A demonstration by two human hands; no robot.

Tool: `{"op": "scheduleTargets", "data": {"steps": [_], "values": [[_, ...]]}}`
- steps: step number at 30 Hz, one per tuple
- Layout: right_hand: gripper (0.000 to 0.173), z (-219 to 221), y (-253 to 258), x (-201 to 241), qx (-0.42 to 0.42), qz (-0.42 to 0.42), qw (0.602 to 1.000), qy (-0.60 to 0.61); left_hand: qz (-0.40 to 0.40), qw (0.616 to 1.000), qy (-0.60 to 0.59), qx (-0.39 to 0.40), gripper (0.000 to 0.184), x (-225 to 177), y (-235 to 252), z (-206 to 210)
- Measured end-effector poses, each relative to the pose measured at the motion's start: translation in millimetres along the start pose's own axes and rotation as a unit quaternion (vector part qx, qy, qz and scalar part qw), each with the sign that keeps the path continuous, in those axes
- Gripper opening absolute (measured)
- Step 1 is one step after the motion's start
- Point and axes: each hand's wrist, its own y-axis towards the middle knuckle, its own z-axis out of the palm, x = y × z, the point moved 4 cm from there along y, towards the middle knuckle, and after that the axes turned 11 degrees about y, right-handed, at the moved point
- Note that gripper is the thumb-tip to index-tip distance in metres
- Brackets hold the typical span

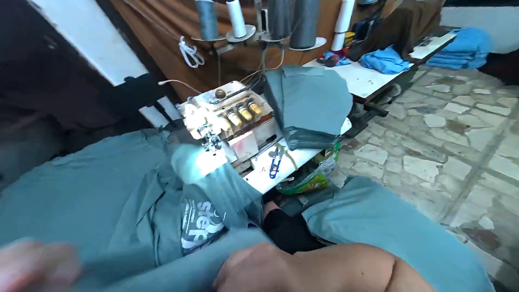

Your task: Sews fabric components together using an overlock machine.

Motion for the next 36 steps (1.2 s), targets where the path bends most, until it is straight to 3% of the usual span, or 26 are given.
{"op": "scheduleTargets", "data": {"steps": [1,2,3,5,9,13,17,21,36], "values": [[0.021,0.7,-2.3,-13.7,-0.020,0.025,0.999,0.003,0.024,0.995,0.099,0.012,0.029,1.7,23.7,7.7],[0.021,-2.6,-7.9,-32.4,-0.037,0.061,0.997,-0.015,-0.015,0.980,0.196,-0.020,0.024,-6.8,60.3,34.2],[0.021,-8.9,-16.0,-53.7,-0.057,0.103,0.992,-0.053,-0.023,0.963,0.269,-0.004,0.027,-7.1,94.2,62.1],[0.021,-24.7,-34.9,-95.0,-0.095,0.195,0.962,-0.164,-0.005,0.936,0.342,0.087,0.027,27.1,125.0,108.1],[0.022,-51.9,-60.6,-146.1,-0.139,0.291,0.895,-0.307,-0.095,0.917,0.328,0.208,0.019,102.0,125.4,157.6],[0.027,-68.9,-68.8,-165.2,-0.131,0.384,0.874,-0.268,-0.111,0.943,0.254,0.183,0.011,130.5,125.8,175.5],[0.029,-62.7,-77.4,-173.4,-0.164,0.332,0.900,-0.230,-0.144,0.955,0.177,0.190,0.017,145.6,121.4,171.7],[0.028,-46.6,-82.0,-174.8,-0.180,0.284,0.918,-0.209,-0.161,0.928,0.224,0.251,0.025,140.0,116.4,161.8],[0.029,-39.6,-84.1,-177.8,-0.164,0.192,0.922,-0.293,-0.242,0.882,0.264,0.305,0.023,136.9,118.1,159.6]]}}
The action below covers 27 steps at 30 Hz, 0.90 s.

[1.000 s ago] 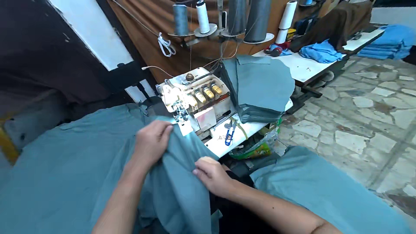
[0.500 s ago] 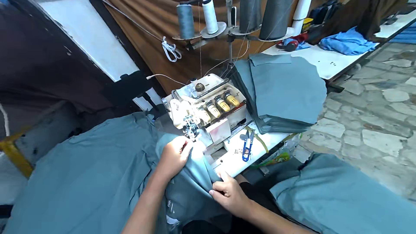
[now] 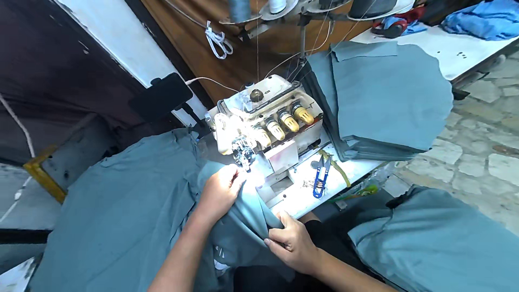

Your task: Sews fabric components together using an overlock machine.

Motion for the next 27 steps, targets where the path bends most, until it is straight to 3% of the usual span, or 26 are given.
{"op": "scheduleTargets", "data": {"steps": [6,11,15,23,27], "values": [[0.028,-1.8,1.3,-2.5,-0.004,0.004,1.000,0.007,-0.025,0.999,0.016,-0.015,0.016,-9.0,0.3,-0.4],[0.030,-6.1,-0.1,-3.6,-0.014,0.019,1.000,0.018,0.070,0.961,0.171,-0.203,0.027,-20.2,-28.6,19.9],[0.030,-20.4,10.4,-6.6,-0.039,0.049,0.998,0.017,0.023,0.957,0.217,-0.193,0.060,-24.7,-41.1,41.9],[0.027,-42.5,39.5,-5.4,-0.069,0.065,0.995,0.014,-0.095,0.984,0.149,-0.023,0.066,-30.1,-10.3,30.9],[0.027,-42.6,31.0,-7.4,-0.069,0.096,0.992,0.054,-0.102,0.984,0.145,-0.021,0.068,-30.4,-10.6,30.3]]}}
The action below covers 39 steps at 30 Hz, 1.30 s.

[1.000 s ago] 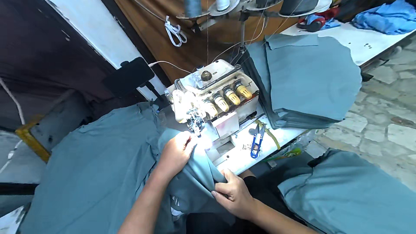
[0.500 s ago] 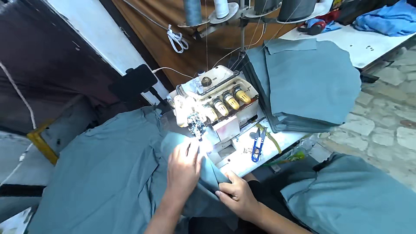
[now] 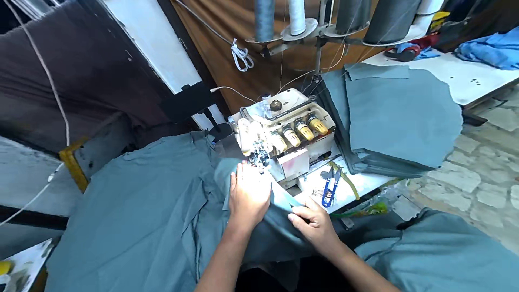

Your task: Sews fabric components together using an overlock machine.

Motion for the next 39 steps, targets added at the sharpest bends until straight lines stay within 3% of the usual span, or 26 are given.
{"op": "scheduleTargets", "data": {"steps": [6,9,14,16,18,19,20,22,24,25,26,28,30,32,33,36,39], "values": [[0.025,-1.9,-9.6,-0.6,0.017,-0.003,1.000,0.011,0.001,1.000,0.003,0.003,0.069,1.4,-0.3,0.6],[0.034,-4.1,-17.4,-1.6,0.028,-0.003,0.999,0.015,-0.001,1.000,0.003,0.018,0.067,1.2,1.3,-1.2],[0.047,-8.2,-31.3,-14.1,0.069,0.133,0.988,0.030,-0.032,0.999,-0.001,0.036,0.072,1.3,3.1,-2.9],[0.040,-13.7,-40.0,-20.5,0.096,0.188,0.977,0.026,-0.015,0.998,-0.034,-0.057,0.071,2.5,-5.0,2.1],[0.030,-20.4,-52.0,-29.1,0.118,0.216,0.969,0.014,0.079,0.965,-0.082,-0.237,0.054,1.5,-37.5,11.0],[0.026,-24.6,-58.8,-34.2,0.126,0.225,0.966,0.007,0.134,0.946,-0.102,-0.275,0.048,-1.3,-63.1,14.9],[0.024,-29.4,-66.4,-39.2,0.132,0.237,0.962,0.000,0.185,0.939,-0.122,-0.264,0.045,-3.9,-91.6,22.2],[0.021,-38.7,-81.9,-48.5,0.135,0.261,0.956,-0.003,0.224,0.951,-0.171,-0.128,0.038,-0.1,-148.3,56.4],[0.018,-43.9,-88.9,-52.7,0.128,0.269,0.955,0.010,0.114,0.961,-0.229,0.100,0.035,26.5,-189.4,107.6],[0.017,-44.6,-90.1,-53.0,0.127,0.268,0.955,0.017,0.010,0.944,-0.266,0.195,0.037,47.5,-204.5,133.9],[0.016,-43.6,-89.4,-52.9,0.128,0.267,0.955,0.019,-0.109,0.915,-0.312,0.232,0.036,70.5,-217.3,155.8],[0.014,-39.2,-87.2,-56.8,0.147,0.282,0.948,0.007,-0.343,0.828,-0.404,0.185,0.035,111.1,-237.2,183.3],[0.014,-35.7,-88.6,-64.8,0.173,0.307,0.936,-0.013,-0.485,0.717,-0.491,0.102,0.042,131.1,-245.8,194.8],[0.017,-33.8,-91.6,-68.4,0.188,0.319,0.929,-0.016,-0.524,0.622,-0.579,0.060,0.051,133.3,-242.7,196.6],[0.017,-33.6,-92.3,-67.7,0.187,0.321,0.928,-0.009,-0.515,0.593,-0.617,0.054,0.048,130.6,-239.1,197.0],[0.016,-46.0,-92.1,-60.9,0.152,0.329,0.932,0.026,-0.432,0.583,-0.680,0.105,0.025,108.9,-230.2,197.6],[0.016,-70.6,-92.9,-59.7,0.084,0.330,0.938,0.071,-0.399,0.572,-0.704,0.132,0.023,85.2,-230.7,199.8]]}}
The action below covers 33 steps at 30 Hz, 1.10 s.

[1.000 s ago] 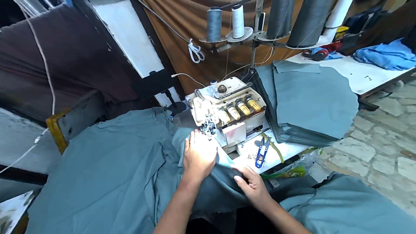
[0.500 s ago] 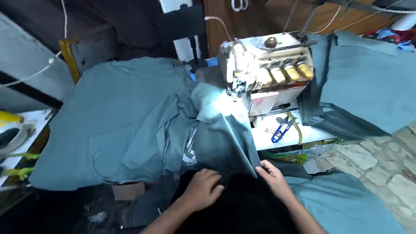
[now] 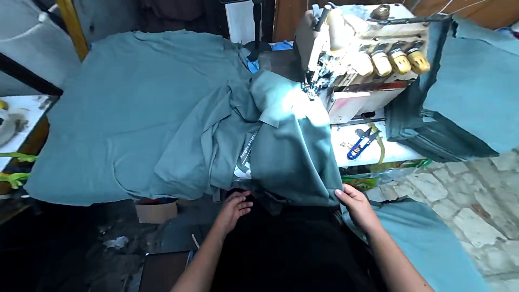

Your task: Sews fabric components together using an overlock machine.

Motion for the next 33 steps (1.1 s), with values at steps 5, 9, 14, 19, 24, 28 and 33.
{"op": "scheduleTargets", "data": {"steps": [5,9,14,19,24,28,33], "values": [[0.008,-2.5,-18.8,16.1,0.002,-0.032,0.999,0.017,-0.001,0.982,-0.104,-0.160,0.068,5.7,6.0,-14.6],[0.014,4.1,-24.1,34.3,0.030,-0.054,0.996,-0.060,0.040,0.991,0.022,-0.128,0.045,-9.8,10.2,-6.0],[0.017,-21.8,-27.2,50.1,-0.018,-0.104,0.993,-0.051,0.033,0.995,0.083,-0.031,0.028,-7.5,-11.1,-4.9],[0.019,-20.7,-26.4,52.7,-0.029,-0.104,0.994,-0.033,0.048,0.980,0.121,-0.150,0.066,-6.9,-18.5,-25.0],[0.020,-23.1,-27.0,55.8,-0.030,-0.099,0.994,-0.040,0.073,0.966,0.067,-0.238,0.050,-22.9,7.8,5.2],[0.019,-26.2,-27.9,57.1,-0.049,-0.105,0.991,-0.062,0.028,0.984,0.112,-0.139,0.030,-31.1,-22.3,-10.8],[0.019,8.3,-28.0,68.2,0.032,-0.095,0.995,0.011,0.288,0.942,0.148,-0.093,0.028,-149.7,-106.0,-112.2]]}}
